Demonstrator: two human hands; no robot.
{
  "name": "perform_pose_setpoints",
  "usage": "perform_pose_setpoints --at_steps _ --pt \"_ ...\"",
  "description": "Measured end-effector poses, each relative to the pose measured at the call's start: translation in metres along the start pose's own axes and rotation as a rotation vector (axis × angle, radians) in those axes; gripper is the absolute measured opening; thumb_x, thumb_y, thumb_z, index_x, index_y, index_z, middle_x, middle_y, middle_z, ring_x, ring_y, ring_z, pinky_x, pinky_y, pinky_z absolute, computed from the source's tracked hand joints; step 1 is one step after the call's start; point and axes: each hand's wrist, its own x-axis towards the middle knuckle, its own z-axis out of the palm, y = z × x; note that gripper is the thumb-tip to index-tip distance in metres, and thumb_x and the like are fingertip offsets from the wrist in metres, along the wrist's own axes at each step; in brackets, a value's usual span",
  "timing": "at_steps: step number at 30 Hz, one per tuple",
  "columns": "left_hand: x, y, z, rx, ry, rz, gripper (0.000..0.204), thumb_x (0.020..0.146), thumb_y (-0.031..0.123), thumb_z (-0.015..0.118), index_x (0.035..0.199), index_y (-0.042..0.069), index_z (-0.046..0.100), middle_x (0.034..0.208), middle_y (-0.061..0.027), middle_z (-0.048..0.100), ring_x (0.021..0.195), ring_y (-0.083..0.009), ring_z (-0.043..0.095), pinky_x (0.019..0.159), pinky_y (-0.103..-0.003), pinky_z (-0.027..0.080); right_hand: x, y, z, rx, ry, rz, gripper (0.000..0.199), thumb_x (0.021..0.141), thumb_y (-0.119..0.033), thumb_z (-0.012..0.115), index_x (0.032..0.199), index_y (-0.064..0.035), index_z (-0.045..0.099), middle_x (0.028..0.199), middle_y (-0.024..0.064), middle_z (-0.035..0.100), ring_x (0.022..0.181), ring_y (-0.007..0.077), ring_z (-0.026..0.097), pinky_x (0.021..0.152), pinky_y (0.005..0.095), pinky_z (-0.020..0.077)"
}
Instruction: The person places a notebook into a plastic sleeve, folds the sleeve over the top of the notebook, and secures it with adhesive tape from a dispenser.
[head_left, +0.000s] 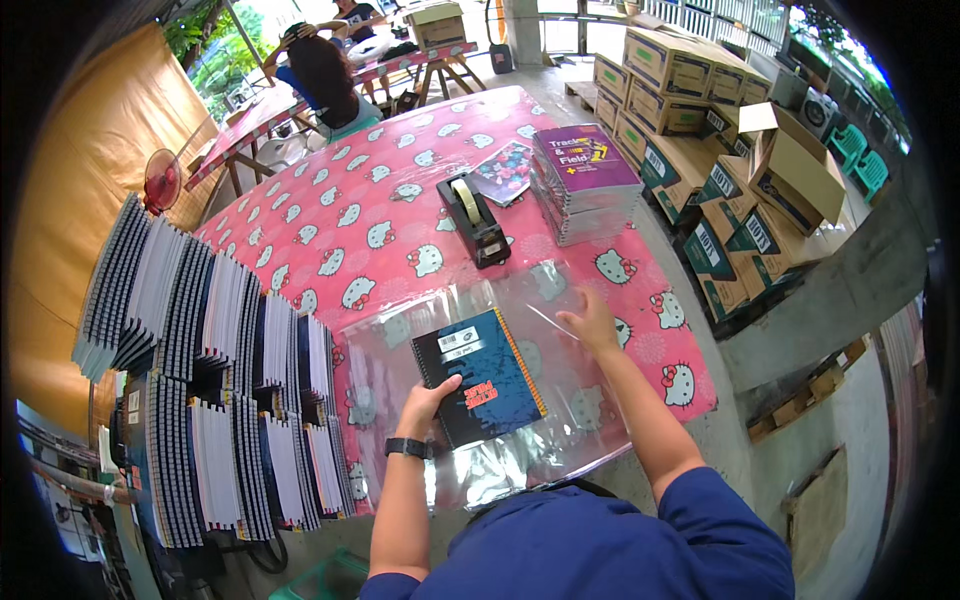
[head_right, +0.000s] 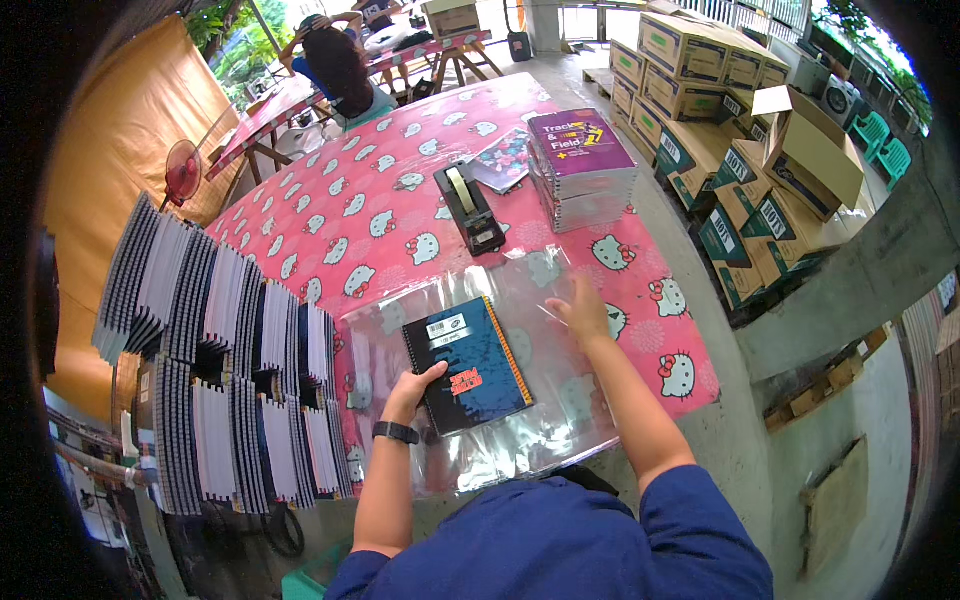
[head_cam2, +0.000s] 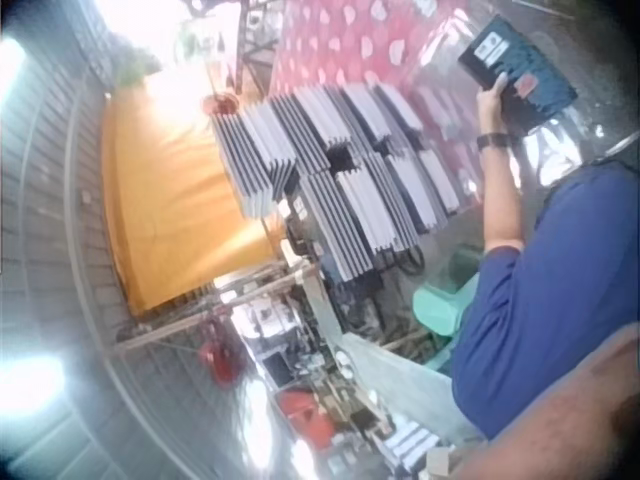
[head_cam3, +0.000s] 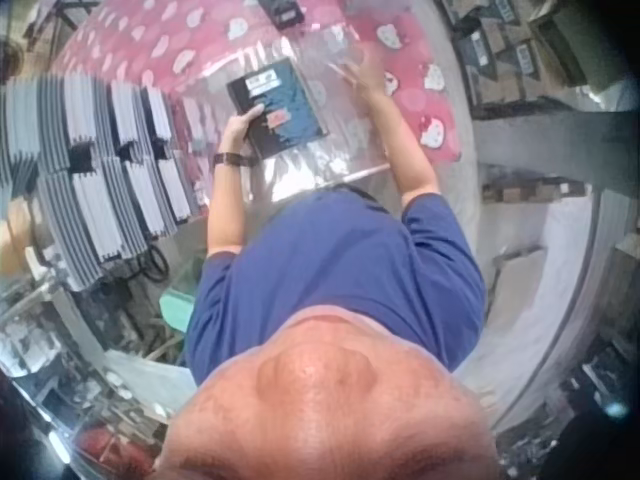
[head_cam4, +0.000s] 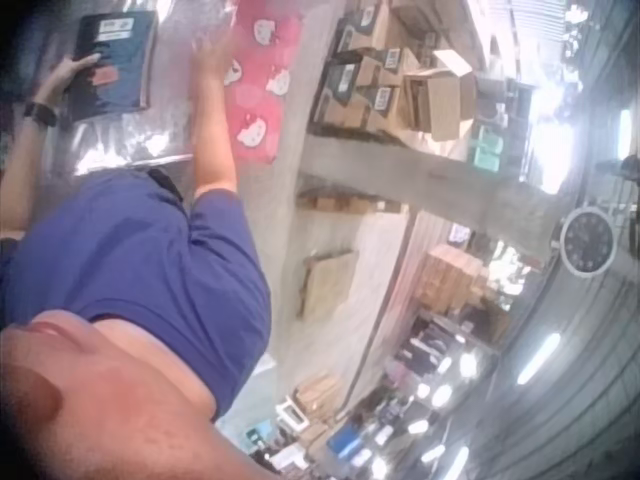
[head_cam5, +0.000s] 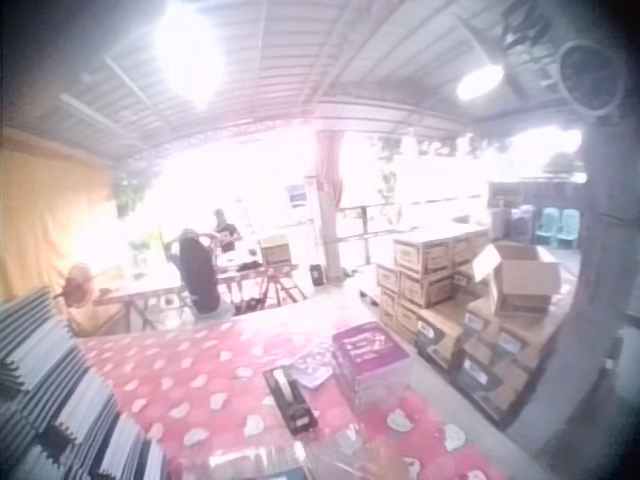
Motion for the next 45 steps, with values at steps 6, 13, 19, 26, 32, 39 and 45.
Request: perform_pose_setpoints --at_steps 6,13,19,26,32,39,45 --pt "0.025 -0.046 0.0 -0.152 0.144 0.375 0.054 0.09 0.023 0.053 0.132 -0.006 0.036 0.121 -0.0167 0.051 0.113 -0.0227 0.048 0.095 -0.032 0.037 -0.025 -0.008 -0.048 0.123 -0.757 0.552 0.026 0.074 -0.017 0.069 0.094 -0.0017 0.062 0.088 0.0129 0.065 0.08 0.0289 0.063 0.073 0.0373 0.049" --pt "0.031 -0.059 -0.004 -0.144 0.236 0.403 0.066 0.086 0.025 0.058 0.138 -0.004 0.028 0.132 -0.0219 0.041 0.12 -0.0289 0.043 0.101 -0.036 0.033 -0.07 -0.165 -0.001 -0.143 -0.775 -0.222 0.048 0.075 -0.013 0.063 0.122 -0.008 0.052 0.096 0.0143 0.06 0.087 0.0307 0.061 0.076 0.0436 0.0496" --pt "-0.029 -0.012 0.049 0.374 0.423 0.41 0.129 0.058 0.056 0.079 0.14 -0.009 0.002 0.142 -0.0349 0.014 0.135 -0.0408 0.017 0.109 -0.043 0.019 -0.104 -0.17 -0.055 -0.421 -0.802 -0.038 0.043 0.08 -0.007 0.052 0.123 -0.0078 0.047 0.098 0.0137 0.055 0.091 0.0288 0.059 0.07 0.0386 0.0521" --pt "-0.033 -0.005 0.058 0.528 0.423 0.466 0.135 0.051 0.06 0.079 0.142 -0.002 0.0 0.142 -0.0363 0.009 0.134 -0.0459 0.014 0.108 -0.049 0.018 -0.134 -0.183 -0.027 -0.353 -0.853 -0.307 0.041 0.076 -0.006 0.054 0.116 -0.0012 0.051 0.089 0.0116 0.059 0.088 0.0269 0.058 0.07 0.0385 0.0524" --pt "-0.048 -0.007 0.061 0.876 0.453 0.385 0.13 0.053 0.047 0.082 0.143 0.003 0.0 0.144 -0.0327 0.007 0.132 -0.048 0.015 0.107 -0.05 0.022 -0.107 -0.171 -0.033 0.144 -1.157 -0.144 0.028 0.075 -0.024 0.067 0.099 -0.0102 0.063 0.085 0.0208 0.064 0.084 0.0274 0.064 0.073 0.042 0.0494" --pt "-0.047 -0.027 0.057 0.534 0.414 0.452 0.119 0.063 0.041 0.079 0.14 -0.008 0.003 0.14 -0.0327 0.022 0.132 -0.0404 0.024 0.109 -0.039 0.022 0.053 -0.095 0.035 -0.011 -0.445 0.273 0.079 0.063 -0.048 0.077 0.118 0.0005 0.047 0.104 0.0269 0.059 0.098 0.0358 0.06 0.08 0.0387 0.0481" --pt "-0.048 -0.025 0.047 0.505 0.416 0.396 0.12 0.061 0.039 0.081 0.14 -0.008 0.003 0.14 -0.0311 0.023 0.132 -0.0394 0.026 0.108 -0.039 0.025 0.081 -0.155 0.097 0.847 -0.607 0.148 0.064 0.083 -0.025 0.065 0.137 -0.0108 0.035 0.127 0.0162 0.052 0.107 0.021 0.056 0.079 0.0315 0.0476"
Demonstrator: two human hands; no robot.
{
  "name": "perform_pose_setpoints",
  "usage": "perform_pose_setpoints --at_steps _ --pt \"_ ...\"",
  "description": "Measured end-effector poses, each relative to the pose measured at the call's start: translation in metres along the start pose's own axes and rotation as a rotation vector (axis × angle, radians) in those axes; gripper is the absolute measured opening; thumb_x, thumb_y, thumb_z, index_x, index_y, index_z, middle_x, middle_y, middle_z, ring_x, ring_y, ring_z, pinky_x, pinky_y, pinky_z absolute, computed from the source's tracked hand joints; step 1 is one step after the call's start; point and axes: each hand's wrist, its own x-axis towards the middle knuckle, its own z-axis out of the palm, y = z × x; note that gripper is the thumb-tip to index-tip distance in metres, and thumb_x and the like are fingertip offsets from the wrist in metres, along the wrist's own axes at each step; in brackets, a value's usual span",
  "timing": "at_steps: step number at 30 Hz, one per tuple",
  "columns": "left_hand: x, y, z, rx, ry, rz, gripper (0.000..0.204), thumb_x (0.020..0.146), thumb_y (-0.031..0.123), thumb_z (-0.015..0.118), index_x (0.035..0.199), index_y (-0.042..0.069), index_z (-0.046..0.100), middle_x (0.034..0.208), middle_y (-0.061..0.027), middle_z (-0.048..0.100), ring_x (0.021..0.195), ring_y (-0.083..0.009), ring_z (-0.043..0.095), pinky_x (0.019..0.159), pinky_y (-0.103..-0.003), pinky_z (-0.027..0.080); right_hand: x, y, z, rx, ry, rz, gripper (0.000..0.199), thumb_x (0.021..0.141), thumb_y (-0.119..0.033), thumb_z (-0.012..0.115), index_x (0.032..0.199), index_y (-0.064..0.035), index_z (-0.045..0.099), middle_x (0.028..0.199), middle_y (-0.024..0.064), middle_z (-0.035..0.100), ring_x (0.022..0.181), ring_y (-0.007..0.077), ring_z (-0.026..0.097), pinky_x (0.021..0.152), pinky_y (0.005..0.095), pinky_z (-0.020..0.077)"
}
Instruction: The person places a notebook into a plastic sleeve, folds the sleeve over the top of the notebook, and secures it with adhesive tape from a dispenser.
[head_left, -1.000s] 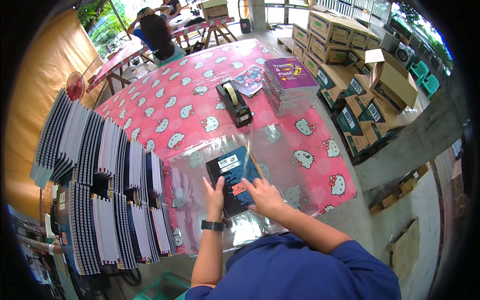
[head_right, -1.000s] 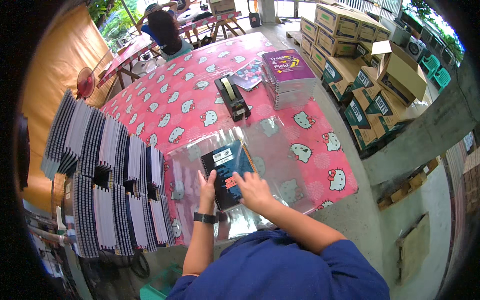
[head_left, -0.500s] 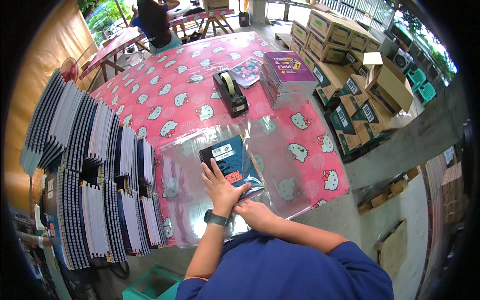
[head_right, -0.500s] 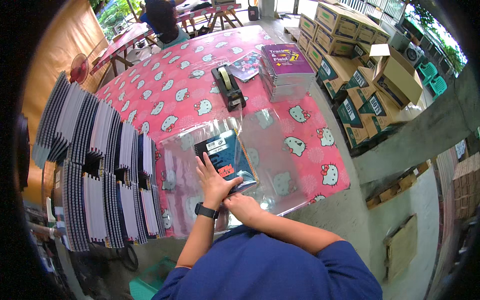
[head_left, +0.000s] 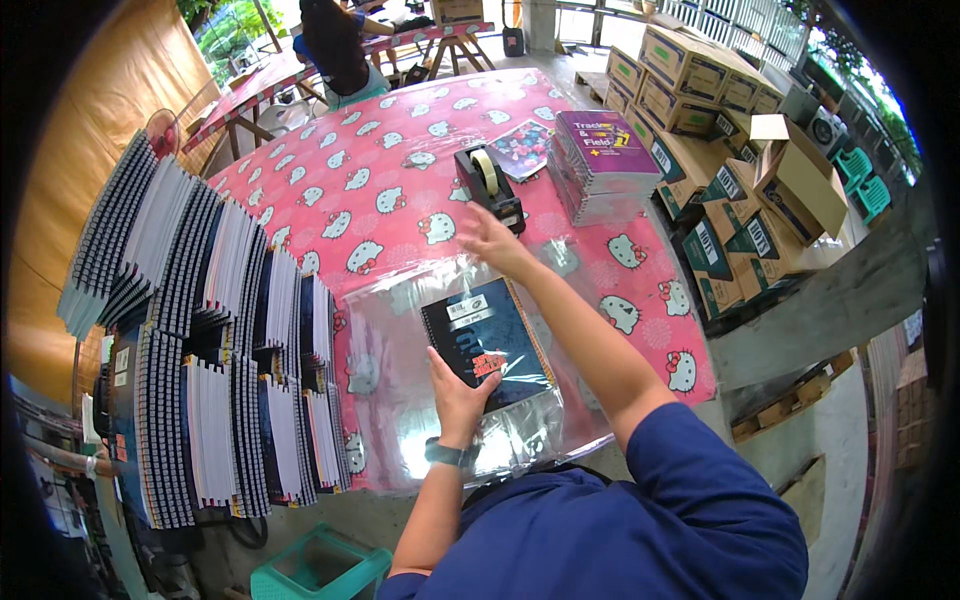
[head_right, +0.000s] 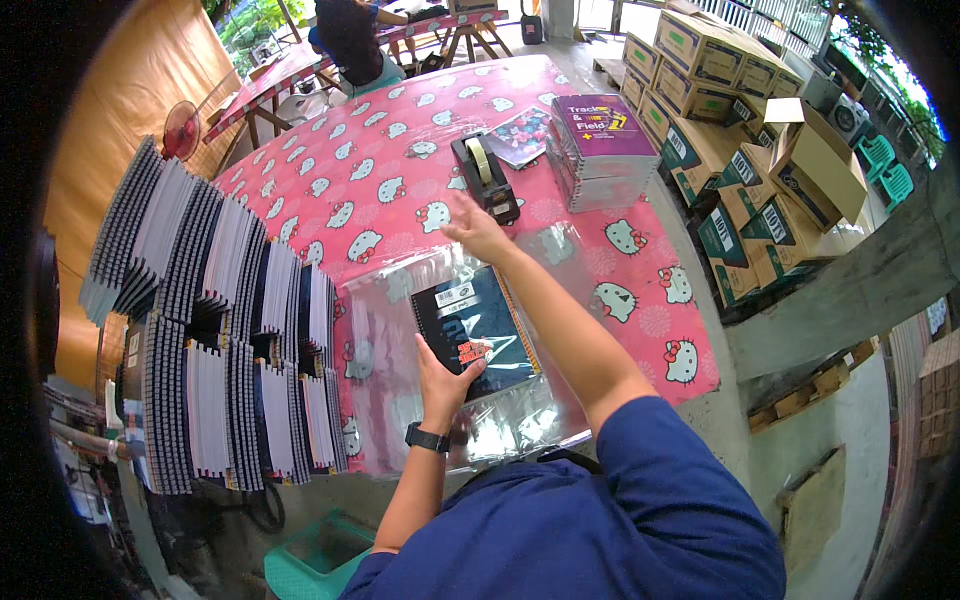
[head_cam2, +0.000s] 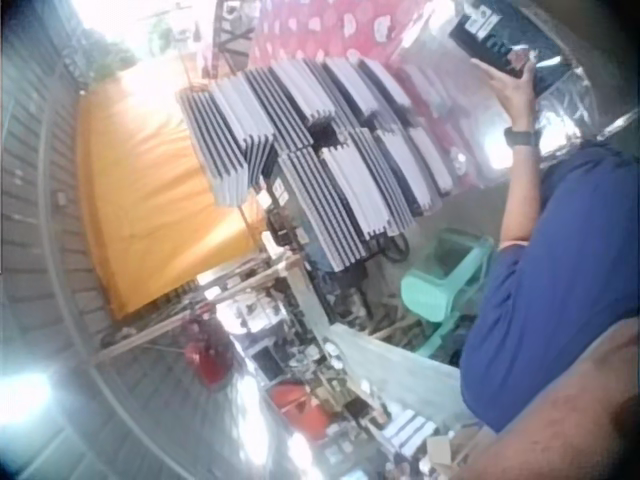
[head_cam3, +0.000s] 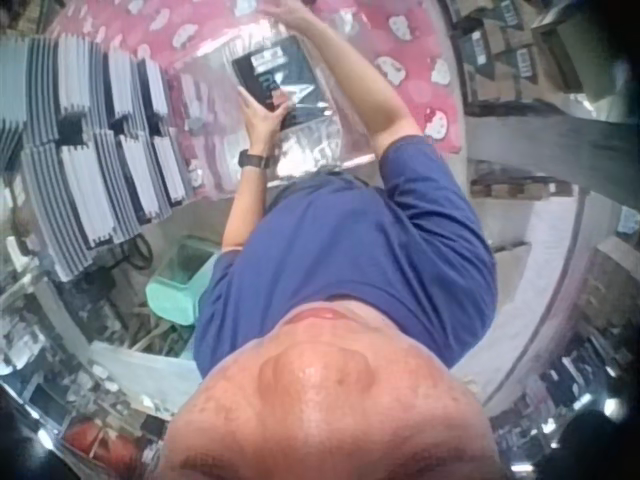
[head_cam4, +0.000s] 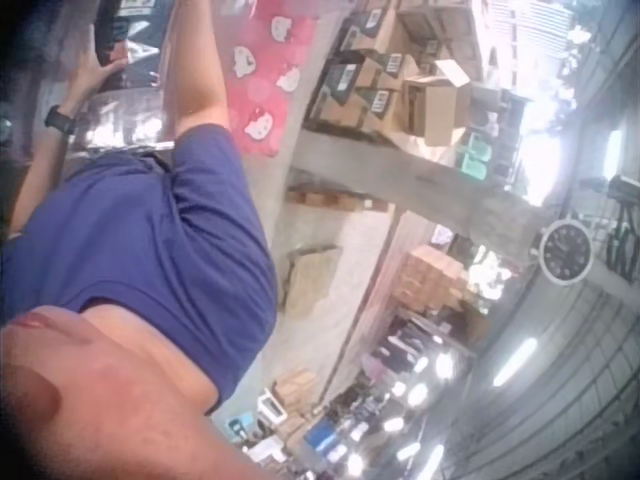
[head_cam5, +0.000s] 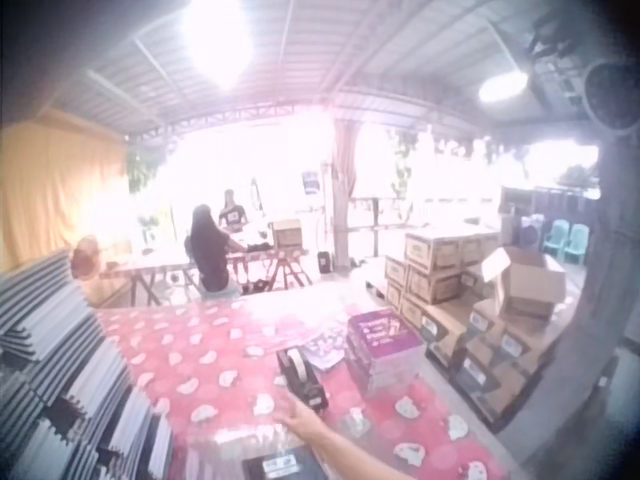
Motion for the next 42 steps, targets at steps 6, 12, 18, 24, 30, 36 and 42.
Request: perform_pose_setpoints --at_steps 6,12,18,24,30,36,42 --pt "0.001 -0.004 0.002 -0.063 0.043 -0.008 0.119 0.061 0.036 0.081 0.14 -0.008 0.003 0.14 -0.0308 0.023 0.132 -0.0387 0.026 0.108 -0.038 0.025 -0.139 0.043 -0.05 -0.307 0.092 0.416 0.056 0.088 -0.02 0.057 0.133 0.005 0.036 0.13 0.0224 0.047 0.12 0.0293 0.047 0.095 0.0363 0.041" --pt "0.007 -0.021 -0.026 -0.24 -0.043 -0.052 0.12 0.057 0.023 0.083 0.141 -0.005 0.003 0.13 -0.0272 0.04 0.119 -0.0343 0.045 0.1 -0.036 0.036 -0.174 0.023 0.004 -0.268 0.163 0.345 0.054 0.073 -0.017 0.072 0.118 0.0055 0.052 0.114 0.0231 0.058 0.101 0.0307 0.06 0.091 0.0364 0.0447" --pt "0.015 -0.04 -0.035 -0.034 0.006 0.043 0.118 0.058 0.026 0.083 0.141 -0.005 0.006 0.128 -0.0251 0.045 0.114 -0.0304 0.05 0.096 -0.035 0.04 -0.178 0.052 0.011 -0.615 0.308 0.33 0.066 0.058 -0.026 0.085 0.11 0.0017 0.054 0.105 0.0183 0.057 0.099 0.0294 0.058 0.088 0.0368 0.0453" --pt "0.033 -0.05 -0.059 -0.462 -0.129 -0.057 0.086 0.065 0.035 0.082 0.125 -0.007 0.037 0.107 -0.0159 0.06 0.091 -0.0197 0.061 0.08 -0.031 0.049 -0.168 0.05 0.051 -0.635 0.288 0.217 0.071 0.053 -0.033 0.086 0.105 -0.0011 0.049 0.099 0.0155 0.053 0.097 0.0327 0.049 0.086 0.0407 0.041" --pt "0.035 -0.068 -0.062 -0.334 -0.055 -0.082 0.07 0.064 0.024 0.082 0.117 -0.001 0.044 0.103 -0.0097 0.06 0.088 -0.0156 0.06 0.079 -0.029 0.049 -0.176 0.049 0.063 -0.718 0.302 0.276 0.081 0.056 -0.038 0.085 0.116 0.001 0.046 0.113 0.0197 0.051 0.106 0.0354 0.046 0.092 0.042 0.0384" --pt "0.021 -0.029 -0.032 -0.412 -0.097 -0.138 0.09 0.061 0.029 0.084 0.13 -0.001 0.036 0.114 -0.0134 0.056 0.102 -0.019 0.056 0.088 -0.031 0.045 -0.175 0.058 0.029 -0.431 0.247 0.377 0.091 0.059 -0.034 0.084 0.126 0.0056 0.037 0.116 0.0243 0.054 0.108 0.0397 0.05 0.091 0.0432 0.0416" --pt "0.014 -0.032 -0.034 -0.355 -0.064 -0.017 0.095 0.06 0.03 0.086 0.131 -0.001 0.032 0.114 -0.0136 0.056 0.102 -0.0217 0.057 0.089 -0.033 0.045 -0.171 0.032 0.042 -0.746 0.235 0.367 0.092 0.058 -0.034 0.084 0.126 0.0056 0.036 0.117 0.0236 0.053 0.109 0.0402 0.048 0.092 0.0437 0.0407"
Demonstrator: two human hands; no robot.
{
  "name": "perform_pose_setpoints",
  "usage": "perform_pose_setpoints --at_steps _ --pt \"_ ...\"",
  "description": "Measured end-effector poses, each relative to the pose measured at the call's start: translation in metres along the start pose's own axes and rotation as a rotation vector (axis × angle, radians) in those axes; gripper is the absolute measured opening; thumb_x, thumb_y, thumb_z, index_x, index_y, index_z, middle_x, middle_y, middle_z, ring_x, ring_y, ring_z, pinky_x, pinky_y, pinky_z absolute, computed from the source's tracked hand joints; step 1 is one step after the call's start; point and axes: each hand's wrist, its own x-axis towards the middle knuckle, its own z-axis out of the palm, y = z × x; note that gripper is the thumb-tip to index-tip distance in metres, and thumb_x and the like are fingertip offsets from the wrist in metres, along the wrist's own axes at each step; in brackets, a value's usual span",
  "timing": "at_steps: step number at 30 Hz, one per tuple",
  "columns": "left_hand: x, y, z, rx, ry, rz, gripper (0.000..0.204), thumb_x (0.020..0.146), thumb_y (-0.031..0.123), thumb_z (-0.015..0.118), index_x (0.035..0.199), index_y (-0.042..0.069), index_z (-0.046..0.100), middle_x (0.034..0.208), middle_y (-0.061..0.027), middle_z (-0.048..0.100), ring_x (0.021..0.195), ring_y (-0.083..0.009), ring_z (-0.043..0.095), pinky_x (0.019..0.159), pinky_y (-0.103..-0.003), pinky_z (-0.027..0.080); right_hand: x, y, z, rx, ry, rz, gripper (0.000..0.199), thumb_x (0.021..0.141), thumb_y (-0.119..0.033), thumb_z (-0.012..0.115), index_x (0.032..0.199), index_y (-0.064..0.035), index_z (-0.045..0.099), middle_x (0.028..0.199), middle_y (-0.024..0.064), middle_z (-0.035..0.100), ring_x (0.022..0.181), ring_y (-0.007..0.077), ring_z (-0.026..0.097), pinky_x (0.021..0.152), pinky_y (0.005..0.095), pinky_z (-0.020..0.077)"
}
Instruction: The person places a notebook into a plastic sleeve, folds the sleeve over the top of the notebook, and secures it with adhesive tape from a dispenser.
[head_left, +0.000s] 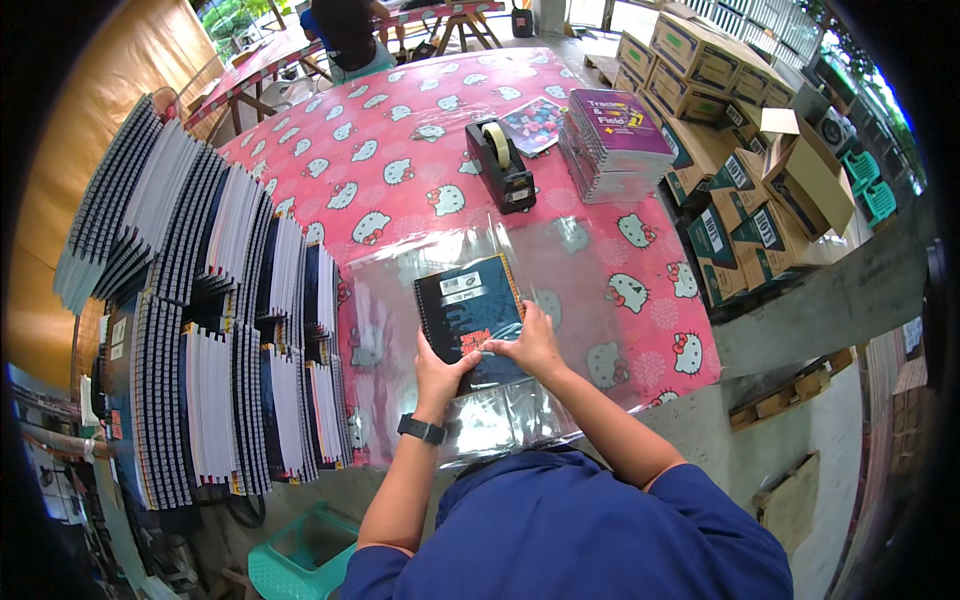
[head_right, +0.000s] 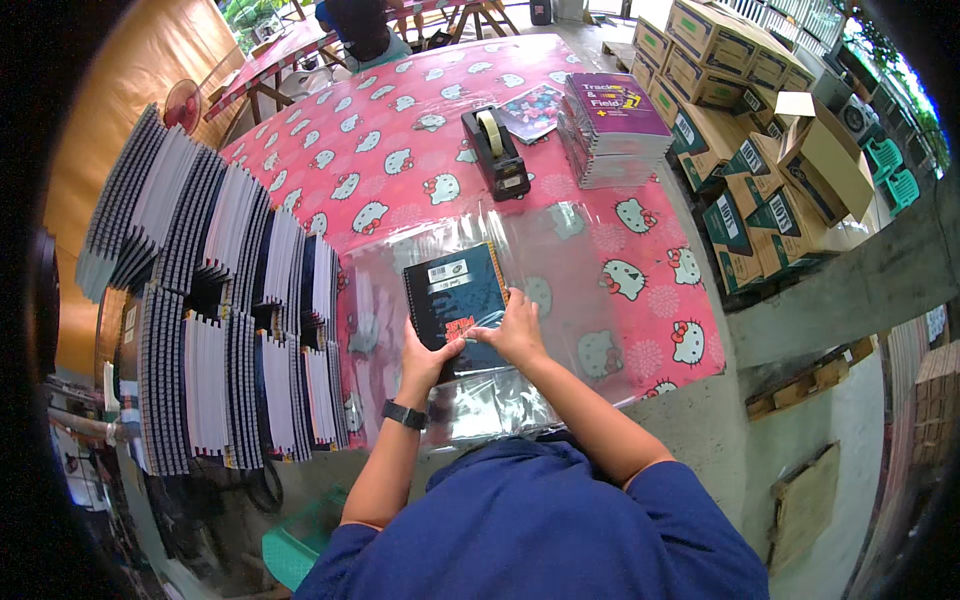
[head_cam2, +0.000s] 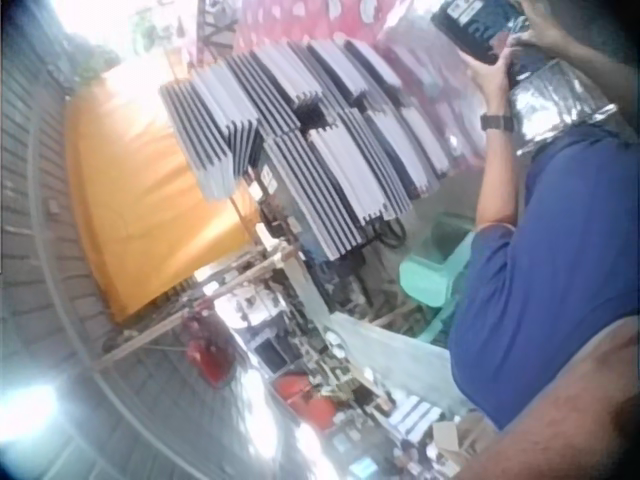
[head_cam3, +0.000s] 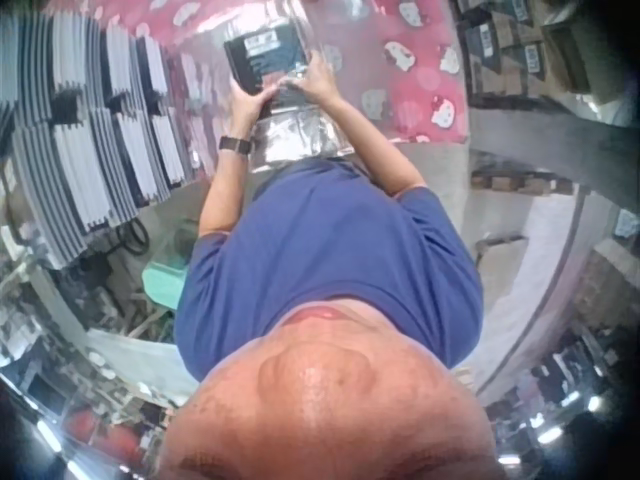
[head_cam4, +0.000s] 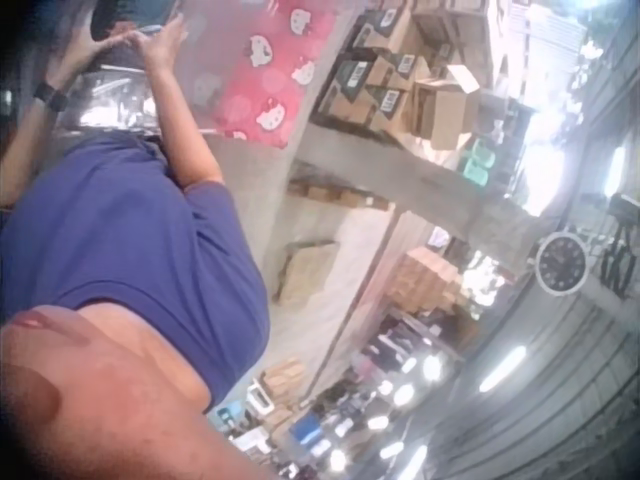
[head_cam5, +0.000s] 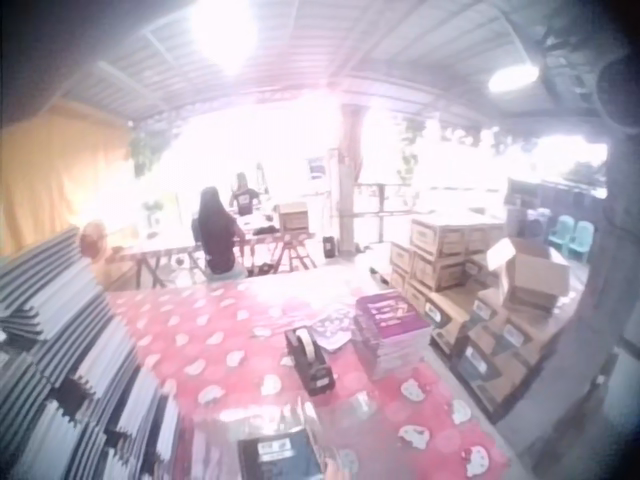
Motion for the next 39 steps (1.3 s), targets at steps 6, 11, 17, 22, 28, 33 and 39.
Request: perform_pose_setpoints --at_steps 6,11,17,22,28,33,39 --pt "-0.002 -0.009 0.002 0.035 0.043 0.079 0.091 0.06 0.02 0.083 0.131 -0.002 0.031 0.109 -0.0177 0.06 0.096 -0.0254 0.061 0.085 -0.035 0.049 0.007 0.045 0.002 0.408 -0.12 0.015 0.08 0.068 -0.025 0.079 0.128 0.008 0.038 0.121 0.0203 0.054 0.11 0.0288 0.052 0.093 0.0355 0.0412" --pt "0.006 0.0 -0.007 -0.211 -0.136 -0.042 0.09 0.063 0.014 0.081 0.135 0.0 0.029 0.116 -0.0115 0.055 0.103 -0.0196 0.056 0.089 -0.032 0.045 0.001 0.028 -0.015 0.488 -0.201 0.103 0.063 0.073 -0.016 0.075 0.123 0.0071 0.045 0.111 0.015 0.062 0.099 0.0184 0.06 0.086 0.0302 0.0457" --pt "0.011 -0.001 -0.014 -0.699 -0.258 -0.183 0.078 0.071 0.012 0.075 0.135 0.002 0.031 0.116 -0.0091 0.053 0.103 -0.0172 0.054 0.089 -0.031 0.046 0.002 0.024 -0.001 0.468 -0.024 0.035 0.064 0.065 -0.027 0.081 0.112 0.0046 0.05 0.106 0.018 0.058 0.098 0.0258 0.057 0.087 0.0353 0.0449" --pt "0.014 -0.009 -0.03 -0.501 -0.27 -0.135 0.073 0.074 0.022 0.074 0.132 -0.001 0.034 0.115 -0.0106 0.054 0.103 -0.0173 0.055 0.087 -0.03 0.046 0.005 0.012 0.015 0.146 0.109 0.03 0.085 0.056 -0.035 0.085 0.119 0.0055 0.044 0.111 0.0192 0.051 0.108 0.0314 0.048 0.093 0.0396 0.0402" --pt "0.038 -0.018 -0.015 -0.321 -0.118 -0.184 0.074 0.071 0.035 0.076 0.125 -0.002 0.043 0.108 -0.013 0.059 0.098 -0.0198 0.058 0.085 -0.031 0.046 0.009 0.026 0.005 0.336 -0.127 -0.041 0.096 0.05 -0.03 0.088 0.125 0.0064 0.04 0.115 0.0221 0.057 0.108 0.0301 0.055 0.092 0.0367 0.0431" --pt "0.024 -0.018 0.028 0.109 0.122 -0.045 0.078 0.065 0.038 0.08 0.123 0.001 0.045 0.107 -0.0188 0.059 0.105 -0.034 0.05 0.092 -0.042 0.04 0.02 0.035 -0.014 0.356 -0.144 -0.12 0.092 0.05 -0.027 0.088 0.124 0.0029 0.042 0.11 0.0202 0.061 0.102 0.0277 0.06 0.089 0.0362 0.0455" --pt "0.025 -0.028 0.024 0.012 0.059 -0.12 0.072 0.074 0.034 0.073 0.13 0.002 0.04 0.106 -0.0199 0.058 0.106 -0.035 0.047 0.092 -0.043 0.038 0.023 0.037 -0.018 0.287 -0.167 -0.08 0.101 0.05 -0.03 0.088 0.13 0.0044 0.036 0.114 0.0232 0.057 0.109 0.0317 0.055 0.093 0.0372 0.0421"
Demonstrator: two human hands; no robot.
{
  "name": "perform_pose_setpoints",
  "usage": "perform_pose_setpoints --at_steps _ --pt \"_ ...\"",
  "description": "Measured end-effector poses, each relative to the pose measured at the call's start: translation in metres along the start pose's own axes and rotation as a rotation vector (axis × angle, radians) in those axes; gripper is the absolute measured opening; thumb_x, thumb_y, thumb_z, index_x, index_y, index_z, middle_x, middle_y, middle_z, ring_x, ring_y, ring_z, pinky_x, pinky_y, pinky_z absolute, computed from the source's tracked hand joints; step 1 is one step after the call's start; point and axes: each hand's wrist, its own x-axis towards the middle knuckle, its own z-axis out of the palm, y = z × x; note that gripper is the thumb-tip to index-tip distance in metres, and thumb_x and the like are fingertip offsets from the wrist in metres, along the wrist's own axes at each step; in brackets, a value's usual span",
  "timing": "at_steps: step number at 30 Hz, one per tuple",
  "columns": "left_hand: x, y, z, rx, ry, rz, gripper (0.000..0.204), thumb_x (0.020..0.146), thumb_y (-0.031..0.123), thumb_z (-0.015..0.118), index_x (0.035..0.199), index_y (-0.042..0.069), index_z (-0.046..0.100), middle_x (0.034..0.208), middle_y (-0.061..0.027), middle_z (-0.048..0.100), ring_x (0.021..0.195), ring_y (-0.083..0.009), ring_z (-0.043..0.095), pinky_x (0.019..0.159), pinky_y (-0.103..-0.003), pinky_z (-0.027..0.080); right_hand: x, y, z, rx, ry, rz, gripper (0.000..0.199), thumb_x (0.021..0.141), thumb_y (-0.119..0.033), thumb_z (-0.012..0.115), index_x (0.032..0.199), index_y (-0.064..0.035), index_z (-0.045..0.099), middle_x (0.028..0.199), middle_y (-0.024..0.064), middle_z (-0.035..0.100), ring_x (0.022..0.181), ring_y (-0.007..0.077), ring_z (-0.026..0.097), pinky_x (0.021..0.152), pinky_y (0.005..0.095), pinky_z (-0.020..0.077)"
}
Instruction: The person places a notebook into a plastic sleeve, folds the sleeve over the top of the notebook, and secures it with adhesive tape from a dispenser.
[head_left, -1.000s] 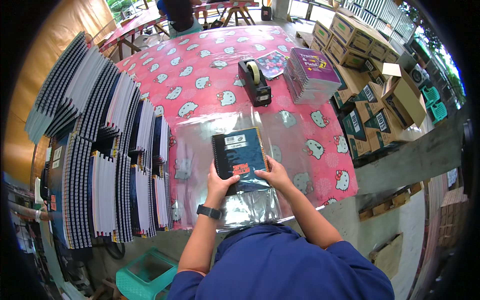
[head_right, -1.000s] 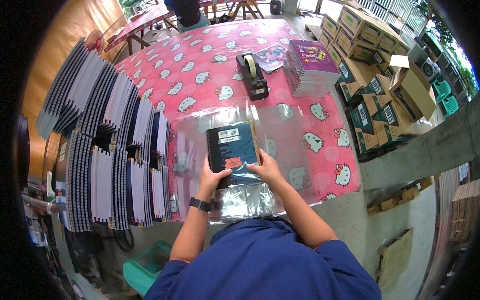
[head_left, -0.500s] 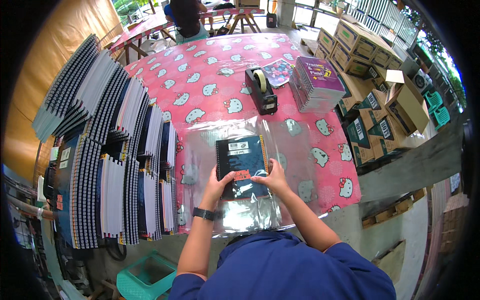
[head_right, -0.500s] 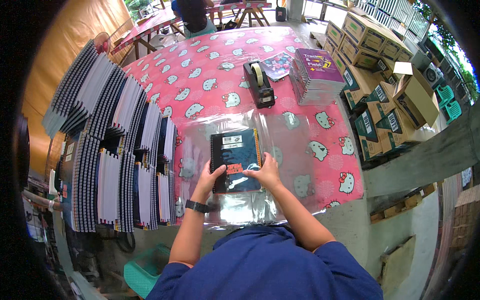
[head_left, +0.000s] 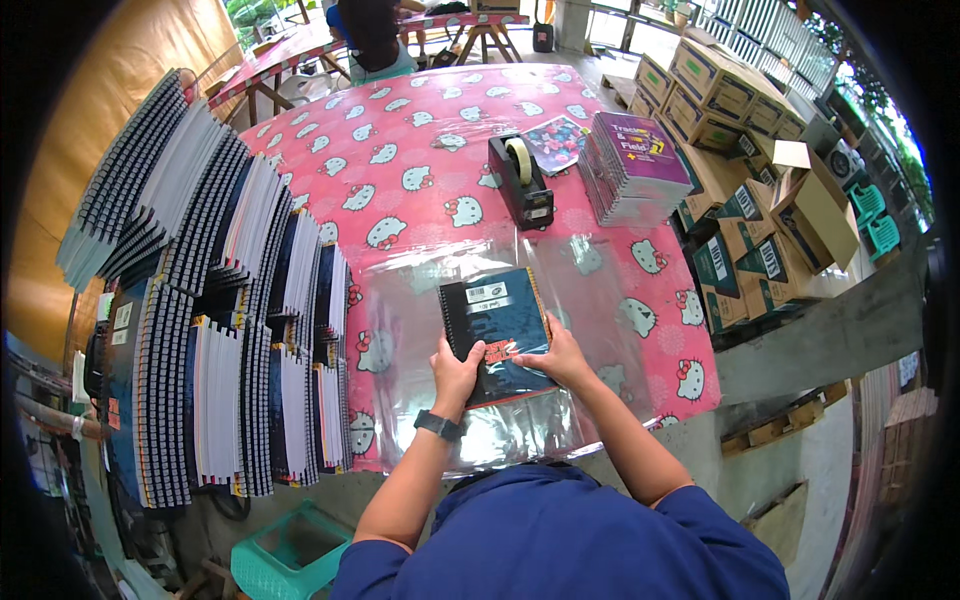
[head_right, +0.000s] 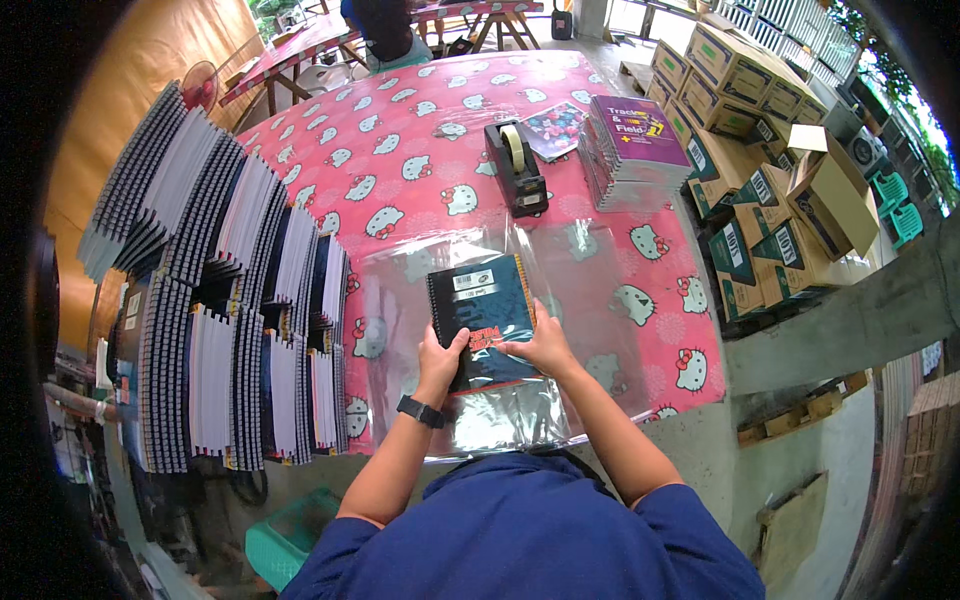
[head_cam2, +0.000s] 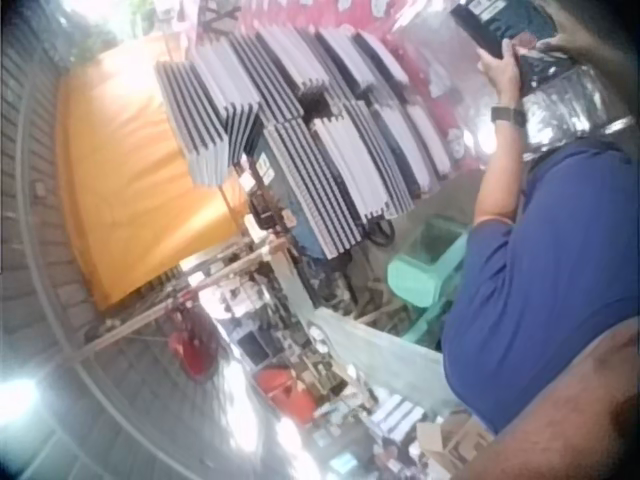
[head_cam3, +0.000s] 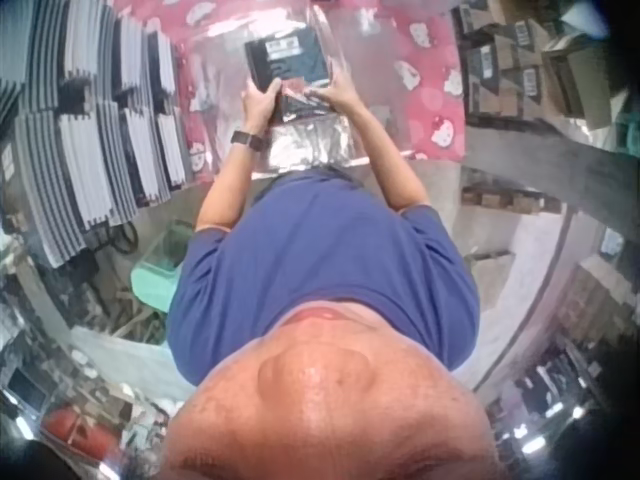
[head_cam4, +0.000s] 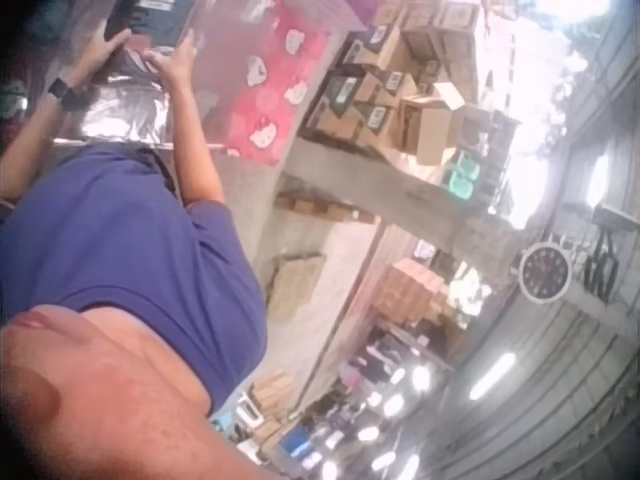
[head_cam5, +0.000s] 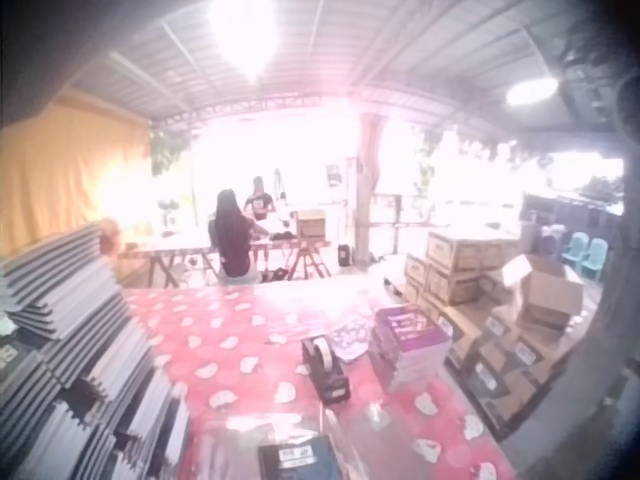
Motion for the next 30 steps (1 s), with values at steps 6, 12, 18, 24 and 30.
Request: perform_pose_setpoints --at_steps 6,12,18,24,30 --pt "-0.002 0.0 0.0 0.103 0.023 0.037 0.069 0.076 0.027 0.068 0.133 0.004 0.036 0.108 -0.0204 0.056 0.107 -0.0357 0.046 0.094 -0.043 0.036 0.002 -0.007 -0.004 -0.091 -0.166 0.029 0.116 0.055 -0.041 0.084 0.138 0.0055 0.02 0.133 0.0288 0.039 0.127 0.0392 0.033 0.101 0.0441 0.0325" --pt "-0.008 0.005 0.01 0.186 0.108 0.045 0.059 0.086 0.031 0.053 0.133 0.0 0.035 0.121 -0.0213 0.051 0.113 -0.0389 0.042 0.1 -0.045 0.029 -0.018 -0.03 0.027 -1.129 0.084 -0.461 0.084 0.083 -0.057 0.048 0.141 -0.0012 0.024 0.147 0.0227 0.018 0.137 0.0357 0.015 0.103 0.0611 0.0163" --pt "0.015 -0.044 -0.057 0.492 0.21 0.181 0.06 0.091 0.041 0.047 0.132 -0.001 0.04 0.136 -0.0216 0.041 0.12 -0.0389 0.038 0.1 -0.048 0.029 -0.018 -0.036 0.036 -0.999 -0.057 -0.458 0.074 0.089 -0.05 0.042 0.142 -0.0034 0.022 0.15 0.0179 0.014 0.139 0.032 0.011 0.105 0.062 0.0104" --pt "-0.017 -0.04 -0.08 1.181 0.482 0.183 0.053 0.084 0.041 0.056 0.126 0.007 0.052 0.136 -0.0087 0.043 0.125 -0.0302 0.033 0.096 -0.048 0.031 -0.012 -0.023 0.028 -1.012 -0.01 -0.428 0.076 0.087 -0.053 0.043 0.142 -0.0039 0.022 0.15 0.017 0.013 0.14 0.0303 0.009 0.102 0.0641 0.0146" --pt "-0.006 -0.049 -0.09 1.036 0.73 0.276 0.031 0.083 0.032 0.059 0.109 0.015 0.064 0.127 -0.006 0.052 0.122 -0.0295 0.036 0.094 -0.048 0.033 -0.015 -0.034 0.031 -0.995 -0.059 -0.414 0.076 0.087 -0.051 0.044 0.143 -0.0043 0.021 0.15 0.017 0.011 0.14 0.0312 0.007 0.101 0.0651 0.0157"
